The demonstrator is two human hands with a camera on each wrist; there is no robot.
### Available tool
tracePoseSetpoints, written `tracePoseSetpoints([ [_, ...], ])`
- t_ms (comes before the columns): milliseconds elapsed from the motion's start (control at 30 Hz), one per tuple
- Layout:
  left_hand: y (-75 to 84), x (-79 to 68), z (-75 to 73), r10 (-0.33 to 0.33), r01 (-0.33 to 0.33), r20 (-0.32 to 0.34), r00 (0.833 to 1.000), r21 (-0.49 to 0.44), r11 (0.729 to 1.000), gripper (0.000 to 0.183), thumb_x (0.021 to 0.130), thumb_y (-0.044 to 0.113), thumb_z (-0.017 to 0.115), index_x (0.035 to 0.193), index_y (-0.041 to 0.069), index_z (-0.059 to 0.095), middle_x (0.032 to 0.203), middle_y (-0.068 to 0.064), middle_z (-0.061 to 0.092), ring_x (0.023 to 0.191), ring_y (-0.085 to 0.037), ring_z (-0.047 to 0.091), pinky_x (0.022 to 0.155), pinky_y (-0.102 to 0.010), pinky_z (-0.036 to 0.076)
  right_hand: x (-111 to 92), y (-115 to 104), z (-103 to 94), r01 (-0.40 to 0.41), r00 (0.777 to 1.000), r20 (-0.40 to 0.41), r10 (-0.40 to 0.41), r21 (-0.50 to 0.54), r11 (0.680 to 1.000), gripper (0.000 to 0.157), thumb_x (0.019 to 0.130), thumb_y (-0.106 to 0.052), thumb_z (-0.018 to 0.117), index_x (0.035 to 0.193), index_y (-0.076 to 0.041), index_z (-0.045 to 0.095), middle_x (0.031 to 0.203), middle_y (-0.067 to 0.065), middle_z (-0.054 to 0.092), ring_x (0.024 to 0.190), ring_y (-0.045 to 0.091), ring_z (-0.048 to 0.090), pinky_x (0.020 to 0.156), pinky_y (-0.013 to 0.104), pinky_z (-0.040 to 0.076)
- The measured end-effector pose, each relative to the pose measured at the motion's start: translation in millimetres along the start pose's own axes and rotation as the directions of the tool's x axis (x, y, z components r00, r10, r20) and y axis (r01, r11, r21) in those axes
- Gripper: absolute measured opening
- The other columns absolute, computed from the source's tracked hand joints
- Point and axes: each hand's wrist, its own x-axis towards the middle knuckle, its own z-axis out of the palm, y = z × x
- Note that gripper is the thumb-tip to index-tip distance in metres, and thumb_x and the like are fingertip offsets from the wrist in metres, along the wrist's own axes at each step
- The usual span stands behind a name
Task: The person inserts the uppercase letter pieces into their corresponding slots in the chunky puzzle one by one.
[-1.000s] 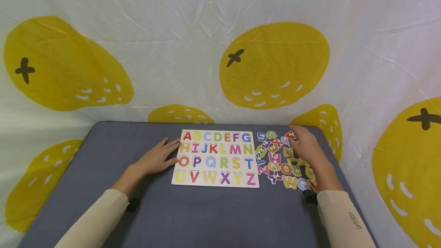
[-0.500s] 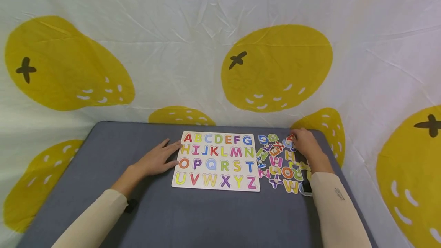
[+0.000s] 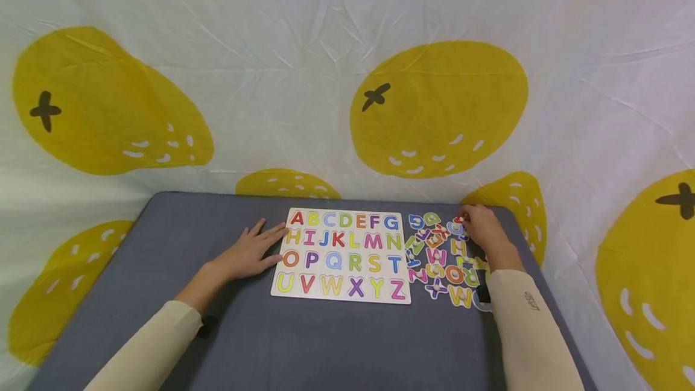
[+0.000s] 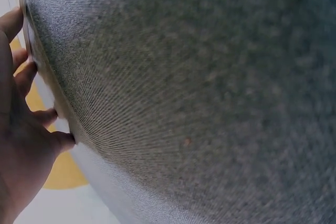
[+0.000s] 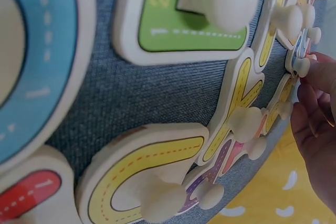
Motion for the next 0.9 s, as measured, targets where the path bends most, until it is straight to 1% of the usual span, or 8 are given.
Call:
tracePoseSetpoints([
  [167,1.9,-1.0,0.3,-0.015,0.015,0.004,1.000,0.003,1.000,0.070,0.104,0.052,0.054,0.165,0.025,0.031,0.172,-0.001,0.026,0.156,-0.052,0.013,0.116,-0.078,0.019,-0.1,0.8,-0.5,0.003,1.000,-0.009,-0.003,0.012,1.000,0.022,0.100,-0.004,0.062,0.119,0.008,0.065,0.109,0.028,0.063,0.092,0.039,0.056,0.085,0.057,0.052],
  [333,2.7,-0.2,0.3,-0.021,0.021,0.013,1.000,0.012,1.000,0.071,0.104,0.052,0.053,0.165,0.025,0.028,0.172,-0.002,0.024,0.156,-0.052,0.014,0.116,-0.078,0.019,-1.5,-1.6,-9.5,-0.013,1.000,-0.003,0.013,0.028,1.000,0.022,0.103,-0.008,0.060,0.120,0.005,0.065,0.112,0.026,0.065,0.094,0.040,0.058,0.088,0.060,0.051],
  [467,3.3,-0.5,-1.6,-0.030,0.030,0.012,0.999,0.011,0.999,0.072,0.104,0.052,0.054,0.165,0.024,0.029,0.172,-0.003,0.025,0.156,-0.051,0.014,0.117,-0.077,0.018,-2.0,-6.4,-16.0,-0.025,1.000,-0.002,0.025,0.042,0.999,0.023,0.104,-0.011,0.061,0.119,0.005,0.065,0.109,0.025,0.065,0.094,0.039,0.056,0.089,0.060,0.050],
  [600,5.0,-1.1,-4.3,-0.030,0.030,0.012,0.999,0.002,1.000,0.072,0.103,0.053,0.055,0.164,0.023,0.032,0.172,-0.004,0.026,0.156,-0.051,0.014,0.117,-0.077,0.018,-4.2,-14.4,-19.7,0.000,1.000,-0.010,0.000,0.060,0.998,0.024,0.102,-0.013,0.065,0.117,0.006,0.066,0.104,0.024,0.067,0.090,0.036,0.058,0.086,0.057,0.052],
  [667,5.5,-1.5,-4.9,-0.030,0.030,0.018,0.999,0.001,1.000,0.072,0.103,0.053,0.055,0.164,0.023,0.032,0.172,-0.004,0.027,0.156,-0.051,0.015,0.117,-0.077,0.018,-5.5,-19.7,-19.9,0.029,0.999,-0.021,-0.028,0.066,0.997,0.023,0.101,-0.013,0.067,0.116,0.005,0.067,0.102,0.022,0.069,0.088,0.034,0.060,0.083,0.055,0.054],
  [767,4.8,-1.5,-4.4,-0.027,0.027,0.018,0.999,0.002,1.000,0.072,0.103,0.054,0.054,0.164,0.023,0.032,0.171,-0.004,0.027,0.156,-0.052,0.015,0.116,-0.077,0.019,-6.7,-28.9,-18.1,0.065,0.997,-0.034,-0.063,0.070,0.995,0.021,0.100,-0.011,0.068,0.113,0.004,0.068,0.099,0.020,0.069,0.085,0.031,0.061,0.079,0.052,0.055],
  [900,3.5,-0.8,-3.5,-0.023,0.023,0.013,1.000,0.003,1.000,0.072,0.103,0.053,0.054,0.164,0.022,0.032,0.171,-0.004,0.028,0.156,-0.052,0.016,0.116,-0.078,0.020,-6.2,-42.9,-13.8,0.105,0.994,-0.031,-0.103,0.065,0.992,0.018,0.101,-0.012,0.067,0.110,0.003,0.070,0.096,0.016,0.070,0.083,0.029,0.062,0.078,0.050,0.054],
])
